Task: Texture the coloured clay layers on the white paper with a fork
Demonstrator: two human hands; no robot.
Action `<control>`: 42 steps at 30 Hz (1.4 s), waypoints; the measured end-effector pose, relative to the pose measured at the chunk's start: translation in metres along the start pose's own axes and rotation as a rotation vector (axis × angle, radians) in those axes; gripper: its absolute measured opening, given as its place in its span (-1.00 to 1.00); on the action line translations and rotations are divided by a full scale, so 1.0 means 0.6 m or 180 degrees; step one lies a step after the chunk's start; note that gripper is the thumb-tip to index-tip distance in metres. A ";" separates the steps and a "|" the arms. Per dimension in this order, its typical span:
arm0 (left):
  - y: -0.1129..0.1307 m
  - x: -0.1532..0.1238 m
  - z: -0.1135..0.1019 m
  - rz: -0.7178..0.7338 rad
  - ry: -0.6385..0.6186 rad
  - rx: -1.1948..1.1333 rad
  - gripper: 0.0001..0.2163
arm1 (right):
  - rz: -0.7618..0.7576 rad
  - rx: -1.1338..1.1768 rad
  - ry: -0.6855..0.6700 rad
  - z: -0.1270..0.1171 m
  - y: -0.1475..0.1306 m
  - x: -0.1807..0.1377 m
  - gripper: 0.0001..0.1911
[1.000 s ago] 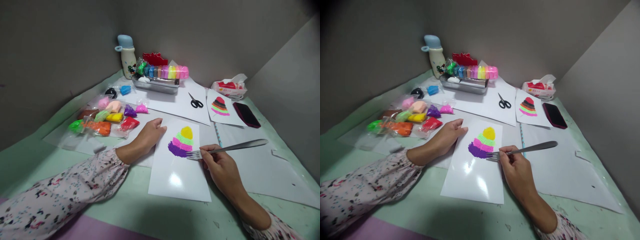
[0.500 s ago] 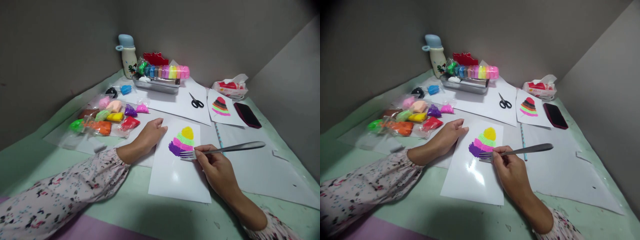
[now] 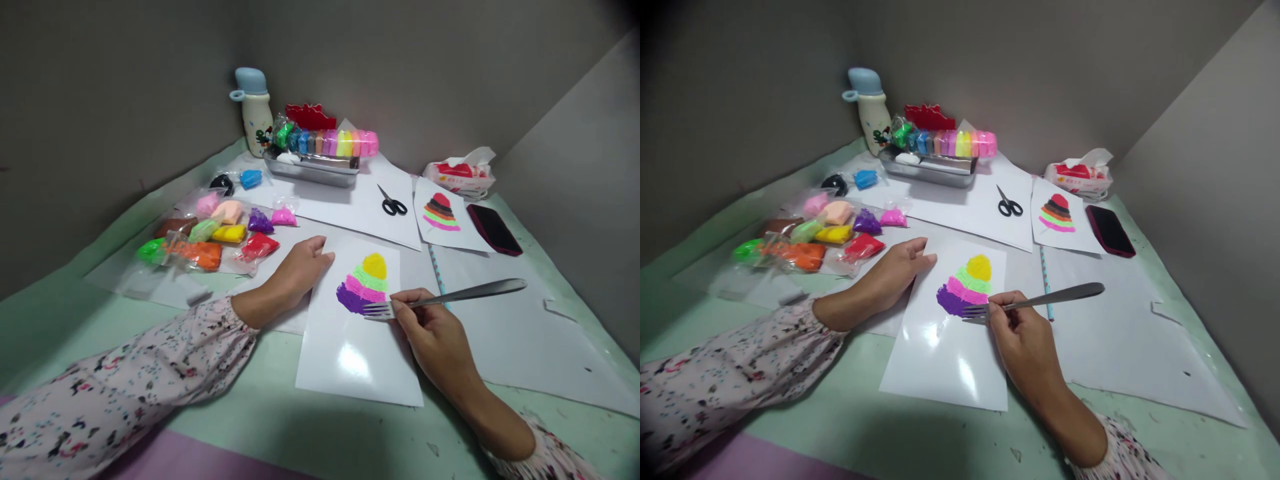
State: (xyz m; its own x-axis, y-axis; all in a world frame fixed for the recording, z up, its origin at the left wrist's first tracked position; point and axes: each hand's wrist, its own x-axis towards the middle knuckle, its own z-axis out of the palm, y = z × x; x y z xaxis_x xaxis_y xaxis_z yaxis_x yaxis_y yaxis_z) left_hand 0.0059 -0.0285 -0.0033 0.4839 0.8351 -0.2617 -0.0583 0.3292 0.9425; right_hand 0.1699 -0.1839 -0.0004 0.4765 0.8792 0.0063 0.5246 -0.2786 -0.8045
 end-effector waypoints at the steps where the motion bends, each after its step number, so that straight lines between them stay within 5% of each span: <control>1: 0.000 0.000 -0.001 0.0001 0.0010 0.0002 -0.34 | 0.0031 -0.0036 0.0027 -0.001 0.000 -0.001 -0.77; 16: 0.005 -0.005 -0.003 0.0000 0.0103 0.0154 -0.36 | 0.0288 -0.0016 0.0406 -0.021 0.020 -0.003 -0.76; 24: 0.007 -0.006 0.001 0.0013 0.0036 0.0191 -0.41 | 0.0072 0.0035 -0.0003 -0.009 0.012 -0.002 -0.75; 31: 0.005 -0.004 -0.003 0.0061 -0.0158 0.0239 -0.47 | 0.0177 0.0170 0.0097 -0.029 0.017 0.005 -0.71; 37: 0.018 -0.005 -0.011 0.0458 -0.0705 0.1074 -0.67 | -0.0100 0.0531 -0.0046 -0.048 -0.018 0.026 -0.69; 42: 0.030 0.022 -0.012 0.1174 -0.0978 0.2196 -0.75 | -0.0496 0.0472 -0.0814 -0.050 -0.049 0.057 -0.76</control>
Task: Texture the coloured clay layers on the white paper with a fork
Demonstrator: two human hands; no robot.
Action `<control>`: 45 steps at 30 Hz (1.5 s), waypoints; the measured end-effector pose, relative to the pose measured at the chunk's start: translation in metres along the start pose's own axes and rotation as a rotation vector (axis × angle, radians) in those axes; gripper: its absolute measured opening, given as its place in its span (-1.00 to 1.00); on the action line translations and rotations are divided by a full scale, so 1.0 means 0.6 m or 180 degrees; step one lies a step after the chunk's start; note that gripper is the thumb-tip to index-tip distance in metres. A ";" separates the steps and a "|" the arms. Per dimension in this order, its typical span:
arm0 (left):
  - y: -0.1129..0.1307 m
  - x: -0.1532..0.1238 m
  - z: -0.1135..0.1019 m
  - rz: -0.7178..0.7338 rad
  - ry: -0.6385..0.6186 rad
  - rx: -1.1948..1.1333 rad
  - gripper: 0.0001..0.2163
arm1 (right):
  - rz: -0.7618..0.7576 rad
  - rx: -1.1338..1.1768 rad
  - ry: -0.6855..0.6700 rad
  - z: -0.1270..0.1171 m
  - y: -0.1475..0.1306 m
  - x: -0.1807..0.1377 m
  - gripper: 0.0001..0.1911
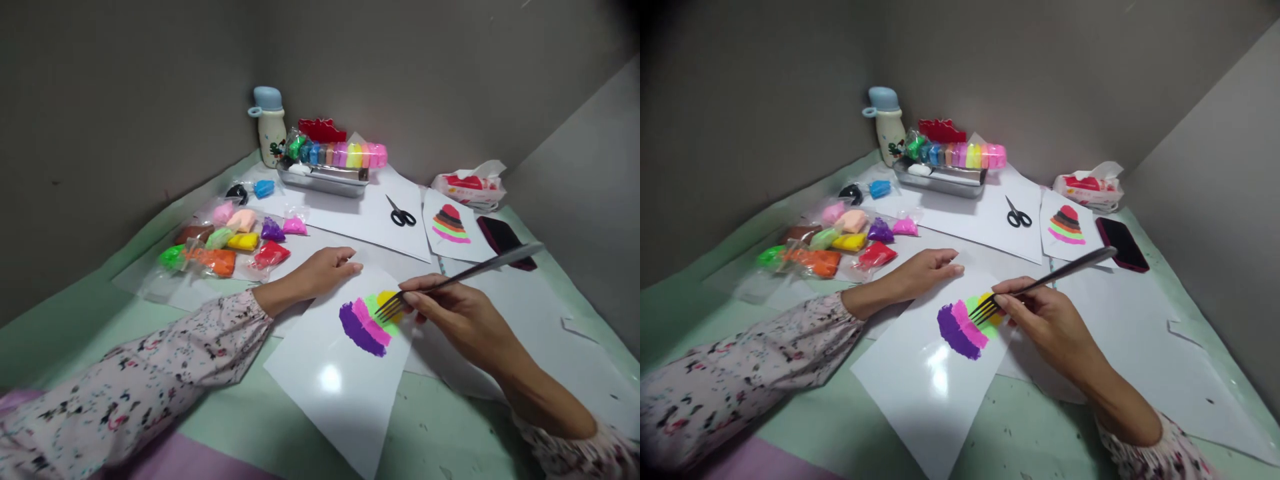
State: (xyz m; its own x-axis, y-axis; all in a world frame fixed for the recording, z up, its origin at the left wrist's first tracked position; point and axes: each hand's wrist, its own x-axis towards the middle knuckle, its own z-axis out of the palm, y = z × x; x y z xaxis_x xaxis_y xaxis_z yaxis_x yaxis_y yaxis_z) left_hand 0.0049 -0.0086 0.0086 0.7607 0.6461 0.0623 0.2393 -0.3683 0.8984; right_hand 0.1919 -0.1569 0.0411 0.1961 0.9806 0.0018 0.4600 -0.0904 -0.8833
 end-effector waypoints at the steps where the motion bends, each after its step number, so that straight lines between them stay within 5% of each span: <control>1: -0.002 0.007 0.000 0.0087 -0.0062 0.0157 -0.72 | -0.0060 -0.0020 -0.0153 0.002 -0.003 0.008 -0.78; 8: -0.001 0.031 0.007 0.0421 -0.0429 0.0839 -0.68 | -0.0562 -0.0094 -0.0741 0.030 0.007 0.068 -0.74; 17: -0.002 0.019 -0.021 0.0188 -0.0567 0.0307 -0.77 | -0.0398 0.0055 -0.0370 0.035 0.022 0.066 -0.79; 45: -0.021 0.023 -0.005 0.0223 -0.0725 -0.0244 -0.84 | -0.0818 -0.0698 -0.0630 0.058 0.011 0.056 -0.80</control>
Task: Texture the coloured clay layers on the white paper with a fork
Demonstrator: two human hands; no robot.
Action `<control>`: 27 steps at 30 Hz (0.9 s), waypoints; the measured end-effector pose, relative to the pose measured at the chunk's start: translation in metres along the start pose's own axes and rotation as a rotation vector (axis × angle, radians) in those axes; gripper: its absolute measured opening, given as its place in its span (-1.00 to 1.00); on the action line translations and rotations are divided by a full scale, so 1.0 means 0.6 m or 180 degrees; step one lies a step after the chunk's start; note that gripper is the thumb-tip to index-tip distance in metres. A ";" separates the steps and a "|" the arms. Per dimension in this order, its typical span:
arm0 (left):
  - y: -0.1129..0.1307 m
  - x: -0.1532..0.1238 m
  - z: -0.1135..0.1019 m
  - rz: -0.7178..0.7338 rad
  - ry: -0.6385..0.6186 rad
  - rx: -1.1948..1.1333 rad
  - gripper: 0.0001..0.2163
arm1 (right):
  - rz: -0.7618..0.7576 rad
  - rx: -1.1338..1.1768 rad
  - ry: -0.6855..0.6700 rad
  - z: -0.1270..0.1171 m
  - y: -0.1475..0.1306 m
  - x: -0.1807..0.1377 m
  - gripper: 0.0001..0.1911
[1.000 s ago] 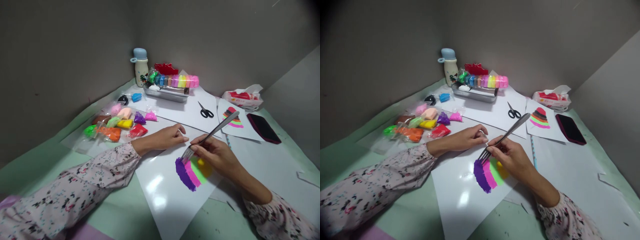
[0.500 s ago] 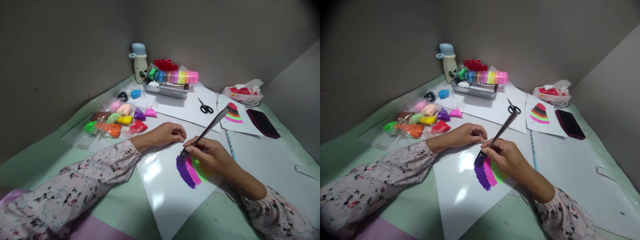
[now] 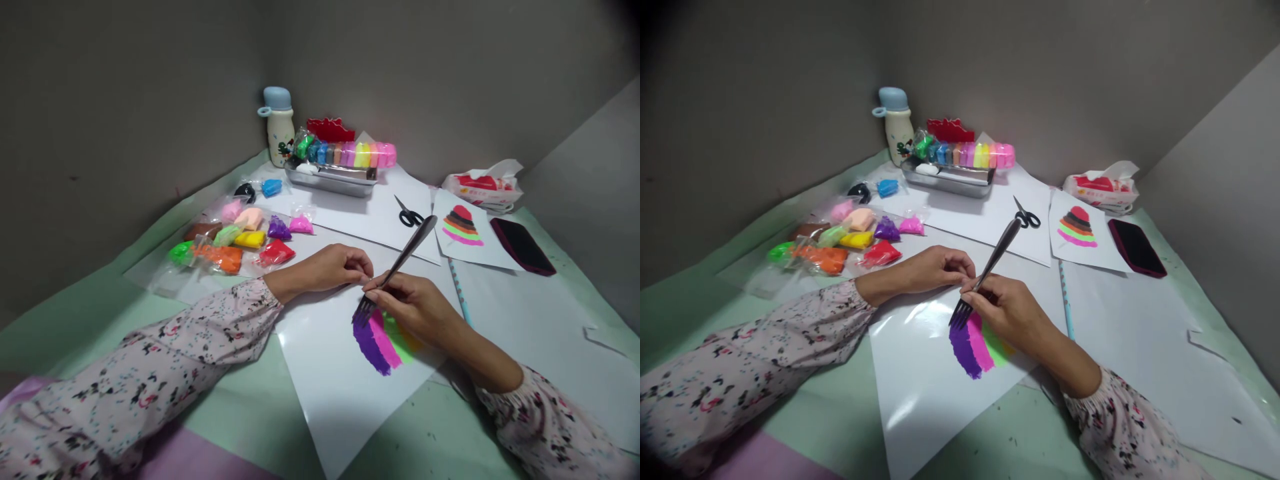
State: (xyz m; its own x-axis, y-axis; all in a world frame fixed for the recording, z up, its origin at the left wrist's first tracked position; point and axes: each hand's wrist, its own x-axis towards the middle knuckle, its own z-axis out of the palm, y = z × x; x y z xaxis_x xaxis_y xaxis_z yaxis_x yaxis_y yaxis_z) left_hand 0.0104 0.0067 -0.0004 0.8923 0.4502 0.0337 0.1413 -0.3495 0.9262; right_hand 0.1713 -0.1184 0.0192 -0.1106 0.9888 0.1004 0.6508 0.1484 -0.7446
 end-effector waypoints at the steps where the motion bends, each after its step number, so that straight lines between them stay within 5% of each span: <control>1: 0.001 0.000 0.000 -0.0011 -0.0011 0.0002 -0.84 | 0.0002 -0.0029 0.0026 -0.001 0.001 0.001 -0.79; 7: 0.002 0.000 -0.002 -0.0014 0.0009 0.0110 -0.84 | 0.0053 -0.0141 0.0239 -0.005 0.004 0.004 -0.77; 27: 0.000 0.000 0.002 0.0023 0.0077 0.0027 -0.85 | -0.0021 -0.0099 -0.0019 0.009 -0.002 0.002 -0.83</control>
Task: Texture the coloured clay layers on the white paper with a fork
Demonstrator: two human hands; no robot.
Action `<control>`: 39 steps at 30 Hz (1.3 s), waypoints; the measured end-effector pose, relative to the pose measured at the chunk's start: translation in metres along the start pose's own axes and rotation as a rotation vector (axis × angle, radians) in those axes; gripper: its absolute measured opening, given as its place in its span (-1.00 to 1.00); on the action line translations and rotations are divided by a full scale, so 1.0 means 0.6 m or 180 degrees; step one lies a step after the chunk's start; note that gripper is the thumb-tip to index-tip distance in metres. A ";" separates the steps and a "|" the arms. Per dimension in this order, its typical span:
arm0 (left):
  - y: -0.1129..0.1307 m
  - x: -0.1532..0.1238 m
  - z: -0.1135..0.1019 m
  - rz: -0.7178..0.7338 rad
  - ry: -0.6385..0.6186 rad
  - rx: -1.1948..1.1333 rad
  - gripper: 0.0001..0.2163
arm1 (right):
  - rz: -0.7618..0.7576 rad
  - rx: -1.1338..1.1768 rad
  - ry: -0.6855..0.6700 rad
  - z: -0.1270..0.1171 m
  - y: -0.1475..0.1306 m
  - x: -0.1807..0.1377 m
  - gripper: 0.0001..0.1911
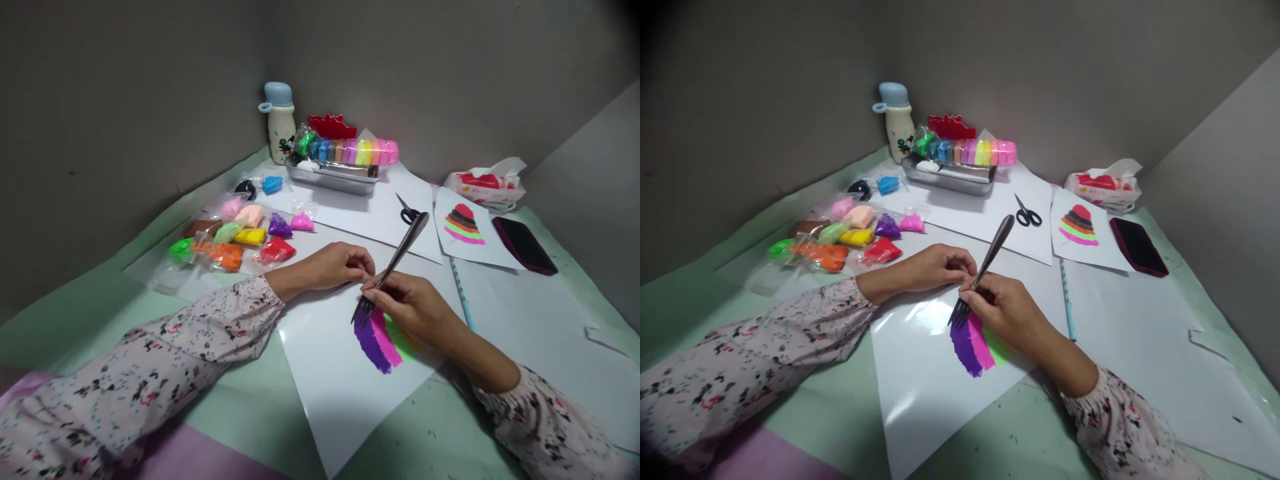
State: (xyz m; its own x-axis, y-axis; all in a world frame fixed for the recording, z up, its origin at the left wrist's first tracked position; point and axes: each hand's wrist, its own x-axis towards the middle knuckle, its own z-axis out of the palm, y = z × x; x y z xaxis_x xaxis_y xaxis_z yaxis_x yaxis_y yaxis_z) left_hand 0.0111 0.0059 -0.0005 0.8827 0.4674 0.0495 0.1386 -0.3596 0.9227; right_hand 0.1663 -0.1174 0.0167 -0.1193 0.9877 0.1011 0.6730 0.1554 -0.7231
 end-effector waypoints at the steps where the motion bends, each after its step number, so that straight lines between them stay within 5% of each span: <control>1: 0.001 0.000 0.000 0.0004 -0.0002 -0.0001 -0.85 | 0.0034 -0.0017 0.0003 0.000 0.000 0.001 -0.82; 8: -0.002 -0.001 -0.001 0.0039 -0.0054 -0.0014 -0.83 | 0.0166 0.0000 0.0232 -0.007 0.000 0.004 -0.81; 24: -0.004 0.001 0.001 -0.0044 -0.0031 0.0035 -0.85 | -0.0002 0.0100 -0.0072 0.002 -0.002 -0.001 -0.85; 39: -0.003 0.000 0.001 -0.0033 -0.0013 0.0020 -0.85 | 0.0115 0.0115 0.0349 0.000 0.003 0.002 -0.80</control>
State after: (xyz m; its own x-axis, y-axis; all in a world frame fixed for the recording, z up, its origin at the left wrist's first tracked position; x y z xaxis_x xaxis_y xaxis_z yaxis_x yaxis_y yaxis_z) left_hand 0.0110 0.0059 -0.0026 0.8830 0.4678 0.0383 0.1506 -0.3597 0.9208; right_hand 0.1673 -0.1158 0.0154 -0.0135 0.9890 0.1473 0.6484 0.1208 -0.7516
